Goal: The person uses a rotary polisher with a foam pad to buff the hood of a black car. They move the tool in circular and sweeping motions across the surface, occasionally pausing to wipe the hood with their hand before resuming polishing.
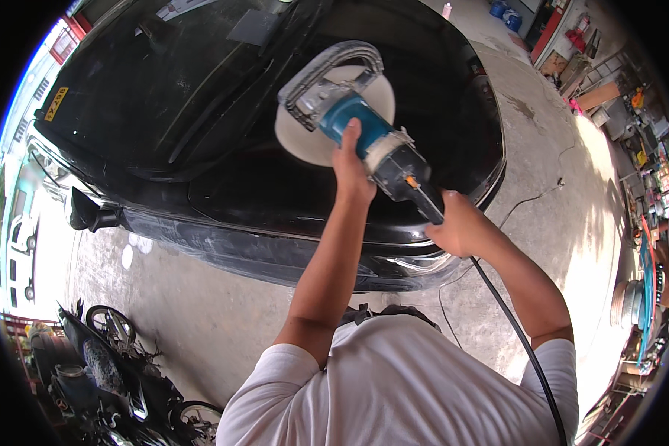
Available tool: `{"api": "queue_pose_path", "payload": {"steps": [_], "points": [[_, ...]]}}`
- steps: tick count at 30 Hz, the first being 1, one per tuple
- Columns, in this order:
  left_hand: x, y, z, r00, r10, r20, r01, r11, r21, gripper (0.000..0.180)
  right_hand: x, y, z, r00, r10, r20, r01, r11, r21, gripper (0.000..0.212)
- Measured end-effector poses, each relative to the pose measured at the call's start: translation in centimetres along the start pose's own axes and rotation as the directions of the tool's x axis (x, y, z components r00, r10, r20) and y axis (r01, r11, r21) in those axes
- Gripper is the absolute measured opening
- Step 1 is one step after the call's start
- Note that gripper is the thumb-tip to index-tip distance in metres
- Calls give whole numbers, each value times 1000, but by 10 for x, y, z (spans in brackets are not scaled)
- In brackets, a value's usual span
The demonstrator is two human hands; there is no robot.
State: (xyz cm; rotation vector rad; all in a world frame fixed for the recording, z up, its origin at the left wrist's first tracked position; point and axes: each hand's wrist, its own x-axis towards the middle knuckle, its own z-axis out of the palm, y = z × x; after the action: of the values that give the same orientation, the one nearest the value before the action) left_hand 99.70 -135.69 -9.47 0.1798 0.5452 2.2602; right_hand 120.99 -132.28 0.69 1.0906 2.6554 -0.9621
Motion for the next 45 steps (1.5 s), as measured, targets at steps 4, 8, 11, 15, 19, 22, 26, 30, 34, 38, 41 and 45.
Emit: {"api": "queue_pose_path", "payload": {"steps": [4,8,11,15,19,22,26,30,34,38,41,45], "points": [[-5,-60,32,998,-61,34,59,997,49,57,-25,49,-10,989,44,-139,-46,999,-10,43],[0,-57,39,993,-112,42,110,993,39,59,-23,35,-20,982,183,-54,-181,983,37,42],[14,-31,22,995,-99,16,99,995,-19,60,-9,11,-13,993,63,-98,-65,998,-24,41],[35,35,-9,999,-3,48,3,1000,-13,63,37,-29,8,995,-41,-88,33,996,-87,40],[49,82,-15,996,32,85,-33,999,6,63,72,-63,23,998,-55,-24,54,998,-11,39],[51,80,-22,996,66,55,-68,997,22,62,62,-70,18,999,-41,34,41,999,-20,46],[34,23,-6,999,2,37,-4,999,41,61,28,-30,9,997,71,-36,-72,997,-31,47],[12,-27,19,991,-114,67,109,991,73,65,-8,11,4,988,124,-92,-123,992,19,46],[10,-39,27,986,-167,27,165,984,67,66,-12,34,3,991,102,-83,-97,993,64,38],[23,-21,13,986,-160,48,158,986,50,65,6,22,8,990,16,-138,-15,1000,8,38],[26,27,-1,998,-66,-2,66,995,80,70,28,-20,10,999,44,10,-44,996,74,42],[31,85,-34,981,-113,155,92,986,136,75,47,-35,36,962,-270,-44,273,947,169,59]]}}
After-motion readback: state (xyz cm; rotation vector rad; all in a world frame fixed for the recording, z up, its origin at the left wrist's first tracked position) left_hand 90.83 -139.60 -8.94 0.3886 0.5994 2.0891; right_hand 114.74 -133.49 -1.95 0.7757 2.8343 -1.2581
